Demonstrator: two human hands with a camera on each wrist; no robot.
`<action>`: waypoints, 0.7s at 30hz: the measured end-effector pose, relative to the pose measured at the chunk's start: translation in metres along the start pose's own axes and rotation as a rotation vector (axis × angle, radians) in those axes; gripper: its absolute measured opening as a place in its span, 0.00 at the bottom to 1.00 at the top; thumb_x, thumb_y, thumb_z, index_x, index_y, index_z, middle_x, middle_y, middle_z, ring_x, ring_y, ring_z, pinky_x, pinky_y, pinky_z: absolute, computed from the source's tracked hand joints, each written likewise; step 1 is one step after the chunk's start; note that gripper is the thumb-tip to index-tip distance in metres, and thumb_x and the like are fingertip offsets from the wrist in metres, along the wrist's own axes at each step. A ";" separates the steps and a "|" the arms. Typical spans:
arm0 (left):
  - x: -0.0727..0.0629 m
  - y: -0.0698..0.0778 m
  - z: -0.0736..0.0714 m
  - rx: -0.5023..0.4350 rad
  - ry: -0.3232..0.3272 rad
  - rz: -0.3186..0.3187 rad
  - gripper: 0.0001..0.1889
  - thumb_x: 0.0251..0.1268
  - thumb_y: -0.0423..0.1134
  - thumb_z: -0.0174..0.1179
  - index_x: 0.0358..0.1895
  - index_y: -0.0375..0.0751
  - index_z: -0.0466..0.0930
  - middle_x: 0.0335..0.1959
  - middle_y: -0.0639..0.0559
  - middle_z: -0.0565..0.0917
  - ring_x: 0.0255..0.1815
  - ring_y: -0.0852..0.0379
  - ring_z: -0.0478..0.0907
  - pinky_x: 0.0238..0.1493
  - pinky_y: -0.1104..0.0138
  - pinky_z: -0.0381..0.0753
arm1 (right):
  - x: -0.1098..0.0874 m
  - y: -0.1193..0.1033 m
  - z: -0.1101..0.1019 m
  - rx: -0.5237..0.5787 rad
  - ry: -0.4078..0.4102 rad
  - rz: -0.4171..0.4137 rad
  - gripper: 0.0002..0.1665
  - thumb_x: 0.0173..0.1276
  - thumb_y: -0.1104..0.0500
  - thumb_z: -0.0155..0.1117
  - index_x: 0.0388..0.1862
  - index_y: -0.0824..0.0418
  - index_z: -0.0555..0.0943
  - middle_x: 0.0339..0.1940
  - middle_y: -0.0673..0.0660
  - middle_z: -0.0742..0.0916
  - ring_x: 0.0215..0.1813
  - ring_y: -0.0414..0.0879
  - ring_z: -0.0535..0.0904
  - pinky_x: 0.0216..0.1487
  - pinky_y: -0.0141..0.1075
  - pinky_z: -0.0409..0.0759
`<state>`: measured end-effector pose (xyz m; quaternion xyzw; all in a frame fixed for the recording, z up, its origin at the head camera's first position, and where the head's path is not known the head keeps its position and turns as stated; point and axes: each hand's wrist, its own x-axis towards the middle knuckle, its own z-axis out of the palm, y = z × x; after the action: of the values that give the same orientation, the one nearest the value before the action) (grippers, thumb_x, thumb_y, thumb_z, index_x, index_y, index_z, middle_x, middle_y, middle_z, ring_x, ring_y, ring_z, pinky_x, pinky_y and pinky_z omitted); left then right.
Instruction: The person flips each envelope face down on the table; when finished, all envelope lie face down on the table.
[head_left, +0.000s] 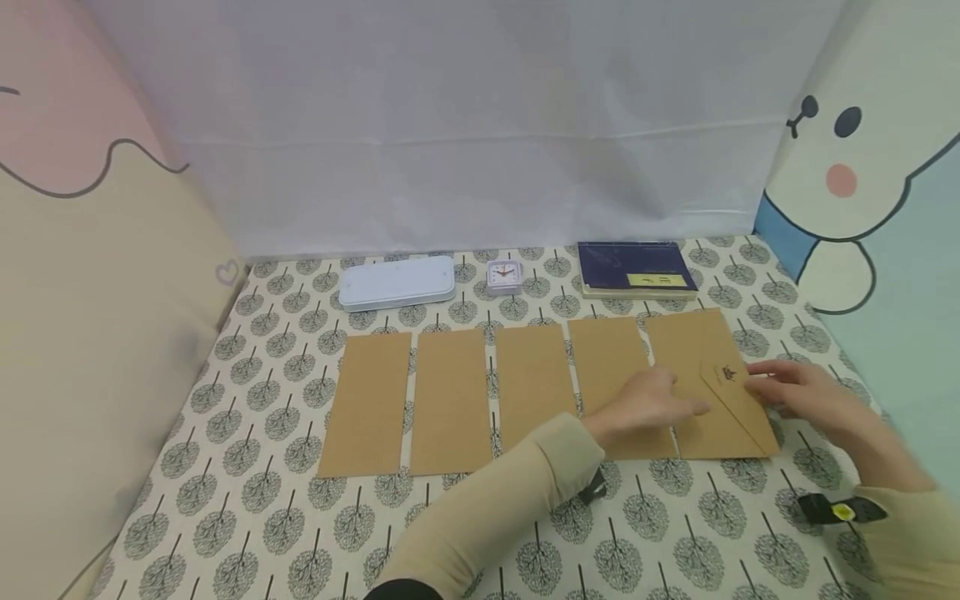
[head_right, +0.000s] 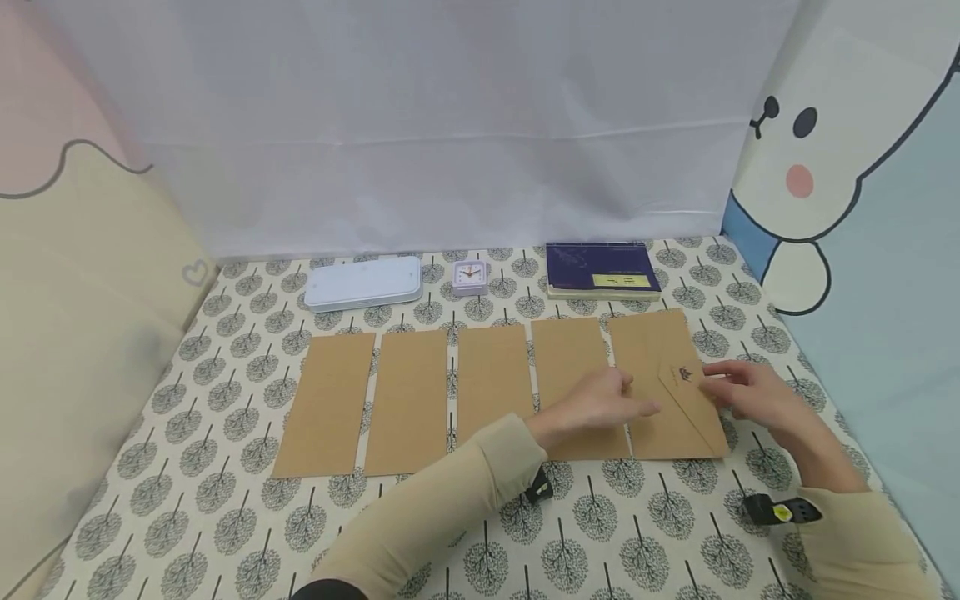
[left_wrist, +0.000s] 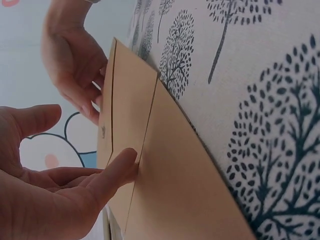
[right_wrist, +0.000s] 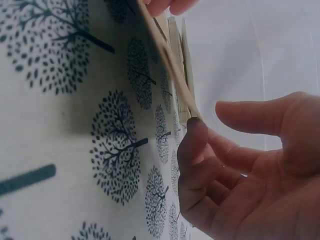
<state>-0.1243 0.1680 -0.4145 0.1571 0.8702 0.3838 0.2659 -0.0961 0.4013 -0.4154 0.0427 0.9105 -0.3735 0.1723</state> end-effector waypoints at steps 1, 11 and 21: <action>0.000 0.000 0.000 -0.005 0.001 0.000 0.27 0.55 0.58 0.65 0.51 0.41 0.78 0.42 0.54 0.81 0.38 0.60 0.76 0.37 0.67 0.78 | -0.001 0.000 -0.001 0.011 -0.003 0.005 0.35 0.76 0.48 0.50 0.64 0.79 0.63 0.48 0.70 0.81 0.46 0.58 0.79 0.38 0.44 0.79; 0.000 0.000 0.002 -0.098 -0.022 0.024 0.15 0.57 0.54 0.66 0.30 0.46 0.78 0.21 0.55 0.75 0.21 0.60 0.70 0.21 0.68 0.72 | -0.006 -0.001 -0.008 0.131 -0.025 -0.076 0.29 0.78 0.56 0.45 0.66 0.78 0.60 0.38 0.57 0.84 0.37 0.42 0.80 0.36 0.40 0.81; 0.001 0.002 0.000 -0.108 -0.016 0.140 0.21 0.62 0.54 0.62 0.58 0.59 0.76 0.40 0.63 0.80 0.40 0.67 0.76 0.40 0.71 0.76 | -0.004 0.004 -0.005 0.370 -0.087 -0.247 0.18 0.75 0.64 0.50 0.63 0.58 0.71 0.48 0.47 0.85 0.46 0.41 0.81 0.43 0.33 0.80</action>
<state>-0.1249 0.1698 -0.4134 0.2061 0.8330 0.4463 0.2537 -0.0929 0.4080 -0.4132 -0.0546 0.8166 -0.5538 0.1534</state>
